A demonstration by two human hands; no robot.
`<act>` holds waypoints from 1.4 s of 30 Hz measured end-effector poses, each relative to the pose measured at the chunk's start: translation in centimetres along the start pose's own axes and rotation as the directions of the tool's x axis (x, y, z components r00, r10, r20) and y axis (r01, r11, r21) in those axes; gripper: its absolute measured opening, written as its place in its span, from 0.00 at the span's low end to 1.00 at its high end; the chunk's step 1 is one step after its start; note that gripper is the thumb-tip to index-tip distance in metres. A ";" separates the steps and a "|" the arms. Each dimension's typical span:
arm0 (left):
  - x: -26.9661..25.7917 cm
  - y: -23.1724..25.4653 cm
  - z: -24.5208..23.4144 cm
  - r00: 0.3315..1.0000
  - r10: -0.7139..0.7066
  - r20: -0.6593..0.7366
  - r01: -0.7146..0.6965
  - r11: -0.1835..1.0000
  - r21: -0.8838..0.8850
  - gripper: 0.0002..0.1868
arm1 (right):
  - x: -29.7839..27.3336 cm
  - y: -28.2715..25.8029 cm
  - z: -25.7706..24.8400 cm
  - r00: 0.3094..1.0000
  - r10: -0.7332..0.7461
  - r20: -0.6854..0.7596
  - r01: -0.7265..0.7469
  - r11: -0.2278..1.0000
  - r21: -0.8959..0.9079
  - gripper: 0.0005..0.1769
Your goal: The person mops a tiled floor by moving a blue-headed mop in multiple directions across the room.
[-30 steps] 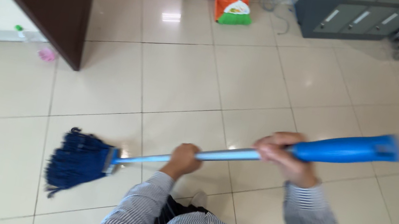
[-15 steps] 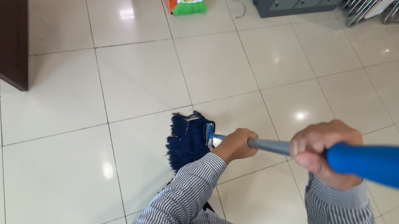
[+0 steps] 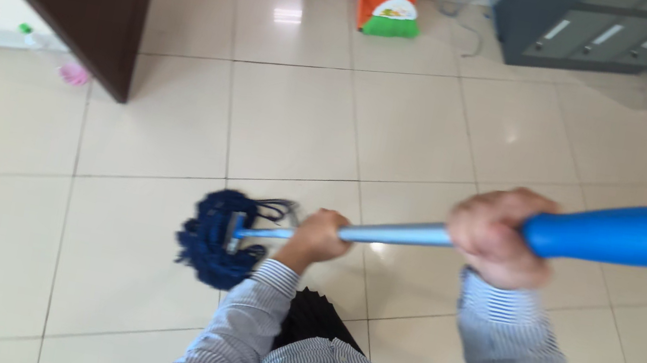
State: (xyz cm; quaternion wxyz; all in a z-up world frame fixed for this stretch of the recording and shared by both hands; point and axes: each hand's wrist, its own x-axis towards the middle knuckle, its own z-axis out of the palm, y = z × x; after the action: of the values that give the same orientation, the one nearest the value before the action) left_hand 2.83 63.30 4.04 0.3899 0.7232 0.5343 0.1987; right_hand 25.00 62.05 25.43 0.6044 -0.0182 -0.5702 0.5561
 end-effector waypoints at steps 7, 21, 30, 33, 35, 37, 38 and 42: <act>-4.7 -19.9 -8.7 0.953 -0.192 -0.237 0.238 0.953 0.187 0.09 | -5.1 21.0 1.4 0.896 0.399 -0.196 -0.432 0.885 -0.172 0.07; 3.6 -23.9 -10.8 0.974 -0.214 -0.073 0.224 0.865 0.449 0.13 | 3.1 21.5 -1.0 0.873 0.448 -0.191 -0.487 0.795 -0.362 0.09; 12.9 -3.4 -3.6 0.956 0.214 -0.202 -0.237 0.966 -0.099 0.06 | 13.7 2.4 1.6 0.964 0.251 -0.088 -0.263 0.852 -0.453 0.22; 16.1 -0.9 -2.1 0.967 0.204 -0.155 -0.230 0.957 -0.176 0.11 | 15.7 2.7 2.4 0.969 0.246 0.012 -0.169 0.701 -0.693 0.19; 18.3 -1.3 -0.9 0.977 0.182 -0.106 -0.202 0.954 -0.220 0.12 | 16.4 4.1 2.1 0.907 0.405 0.117 -0.156 0.581 -0.799 0.21; 20.0 -3.0 0.1 0.900 0.411 -0.142 -0.424 0.903 -0.075 0.13 | 16.1 7.5 1.9 0.869 0.440 0.228 -0.093 0.598 -0.796 0.18; 20.7 -4.0 0.3 0.841 0.520 -0.151 -0.525 0.851 0.003 0.19 | 15.5 8.9 2.1 0.864 0.457 0.211 -0.127 0.603 -0.788 0.20; 21.3 -5.6 -0.5 0.884 0.464 -0.052 -0.463 0.857 -0.224 0.12 | 13.8 11.2 1.3 0.861 0.494 0.119 -0.218 0.571 -0.791 0.21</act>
State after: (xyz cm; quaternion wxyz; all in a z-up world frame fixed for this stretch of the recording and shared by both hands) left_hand 6.48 83.98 -2.76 0.4127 0.7807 0.3172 0.3457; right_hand 13.06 75.03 27.78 0.3102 -0.2914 -0.8240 0.3739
